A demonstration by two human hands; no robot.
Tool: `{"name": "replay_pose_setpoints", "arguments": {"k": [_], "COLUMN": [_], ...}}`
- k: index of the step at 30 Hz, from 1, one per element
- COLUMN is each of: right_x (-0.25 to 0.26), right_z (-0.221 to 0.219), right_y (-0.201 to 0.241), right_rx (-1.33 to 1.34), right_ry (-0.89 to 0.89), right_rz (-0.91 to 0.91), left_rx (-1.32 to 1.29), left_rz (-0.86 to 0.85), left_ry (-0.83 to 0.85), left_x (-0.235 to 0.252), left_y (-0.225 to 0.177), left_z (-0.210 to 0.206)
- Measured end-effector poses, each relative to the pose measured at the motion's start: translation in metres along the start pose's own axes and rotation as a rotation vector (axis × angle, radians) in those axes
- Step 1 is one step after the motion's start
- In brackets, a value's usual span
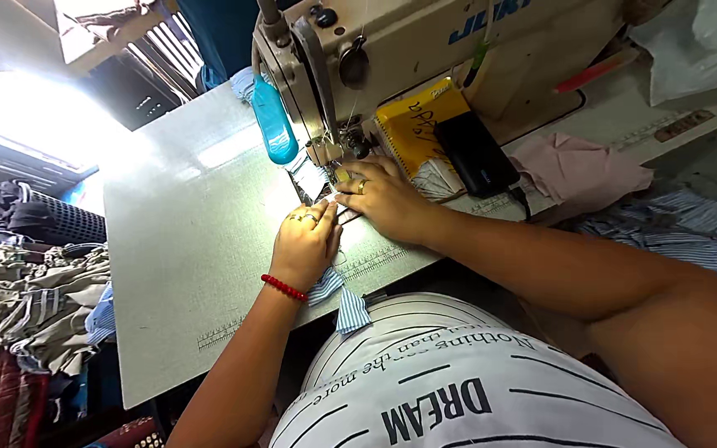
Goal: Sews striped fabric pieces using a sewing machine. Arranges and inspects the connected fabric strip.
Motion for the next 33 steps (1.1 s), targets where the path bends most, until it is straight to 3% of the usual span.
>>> {"name": "replay_pose_setpoints", "arguments": {"k": [5, 15, 25, 33], "right_x": [-0.029, -0.023, -0.011, -0.014], "right_z": [0.003, -0.008, -0.013, -0.007], "right_y": [-0.002, 0.010, 0.007, 0.008], "right_rx": [0.103, -0.162, -0.174, -0.092], "right_ry": [-0.115, -0.031, 0.047, -0.040], "right_rz": [-0.200, -0.211, -0.251, -0.229], "left_rx": [-0.002, 0.035, 0.041, -0.003], "left_rz": [0.008, 0.073, 0.090, 0.096], "left_ry": [0.071, 0.149, 0.150, 0.130], "left_x": [-0.003, 0.006, 0.013, 0.011], "left_y": [0.004, 0.016, 0.025, 0.025], "left_z": [-0.007, -0.012, -0.012, -0.011]}}
Point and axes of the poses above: each hand's wrist, its own x-axis towards the middle knuckle, its own z-axis out of the back of the hand, y = z × x, the point moved 9 cm from there along x, towards the middle knuckle, and after that the axes turned 1 degree about -y, right-handed, at the moved point
